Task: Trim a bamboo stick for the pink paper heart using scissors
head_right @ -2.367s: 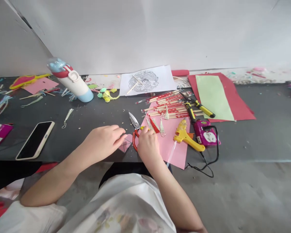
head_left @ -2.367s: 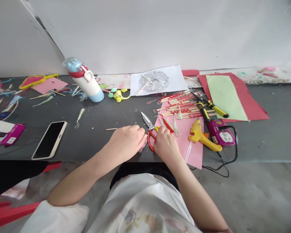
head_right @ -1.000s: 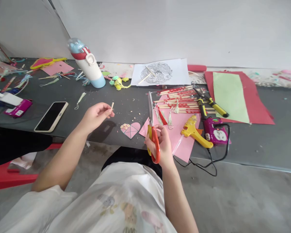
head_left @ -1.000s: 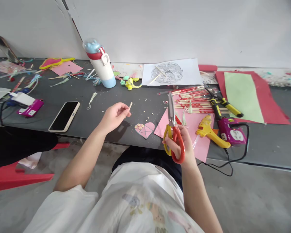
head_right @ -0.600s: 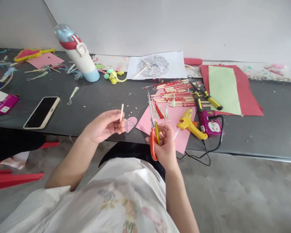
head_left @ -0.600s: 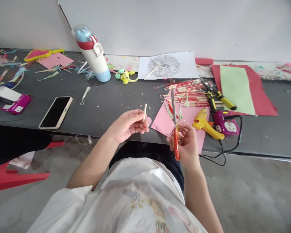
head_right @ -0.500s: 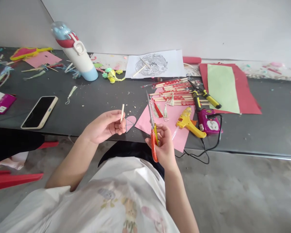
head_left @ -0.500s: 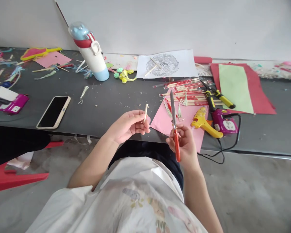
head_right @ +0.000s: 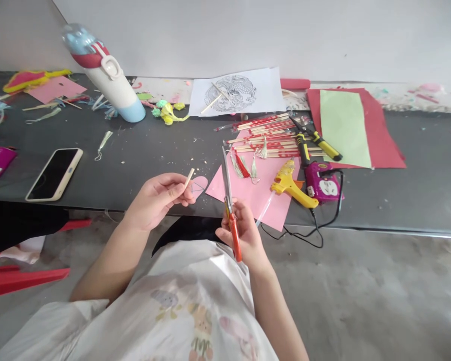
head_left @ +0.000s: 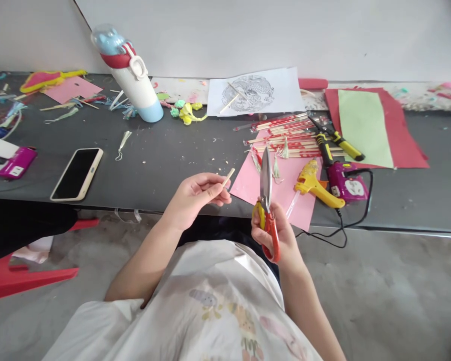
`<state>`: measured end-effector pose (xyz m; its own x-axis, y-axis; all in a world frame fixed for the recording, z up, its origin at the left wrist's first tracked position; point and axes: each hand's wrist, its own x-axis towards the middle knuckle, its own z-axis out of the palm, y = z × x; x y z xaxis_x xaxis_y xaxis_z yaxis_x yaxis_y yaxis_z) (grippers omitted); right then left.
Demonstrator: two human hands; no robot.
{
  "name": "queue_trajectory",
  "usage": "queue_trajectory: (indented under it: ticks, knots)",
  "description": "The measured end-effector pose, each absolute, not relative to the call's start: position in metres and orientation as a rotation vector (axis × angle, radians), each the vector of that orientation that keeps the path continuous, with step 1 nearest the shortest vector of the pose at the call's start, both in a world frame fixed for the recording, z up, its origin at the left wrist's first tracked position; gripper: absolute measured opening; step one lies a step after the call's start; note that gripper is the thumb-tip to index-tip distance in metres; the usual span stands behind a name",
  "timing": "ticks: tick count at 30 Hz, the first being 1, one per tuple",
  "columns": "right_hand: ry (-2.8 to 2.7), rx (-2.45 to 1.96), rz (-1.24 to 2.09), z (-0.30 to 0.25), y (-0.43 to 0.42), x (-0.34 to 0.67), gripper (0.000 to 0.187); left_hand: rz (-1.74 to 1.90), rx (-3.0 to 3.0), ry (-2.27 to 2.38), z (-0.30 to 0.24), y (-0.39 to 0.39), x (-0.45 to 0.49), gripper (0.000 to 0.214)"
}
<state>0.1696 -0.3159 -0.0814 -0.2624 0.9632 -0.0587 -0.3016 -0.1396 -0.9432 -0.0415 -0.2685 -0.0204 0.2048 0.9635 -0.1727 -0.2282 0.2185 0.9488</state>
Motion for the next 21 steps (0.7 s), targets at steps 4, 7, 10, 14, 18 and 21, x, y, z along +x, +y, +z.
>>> queue_trajectory:
  ticks: [4,7,10,14,18,21]
  knots:
    - [-1.193,-0.975,1.479,-0.082,-0.318,0.165,0.046,1.065,1.029,0.992,-0.022,-0.275,-0.041,0.016]
    - [-1.179,-1.014,1.444,-0.082,-0.320,0.162,0.055,1.088,1.061,1.000,-0.023,-0.279,-0.041,0.014]
    - [-1.156,-1.017,1.424,-0.083,-0.320,0.161,0.056,1.087,1.070,1.010,-0.023,-0.281,-0.041,0.015]
    - [-1.179,-0.976,1.409,-0.083,-0.320,0.164,0.054,1.079,1.091,1.016,-0.022,-0.282,-0.042,0.014]
    - [-1.211,-0.959,1.419,-0.084,-0.322,0.166,0.058,1.088,1.101,1.014,-0.022,-0.283,-0.042,0.012]
    - [-1.291,-0.970,1.406,-0.085,-0.325,0.169,0.067,1.105,1.105,1.019,-0.022,-0.284,-0.040,0.011]
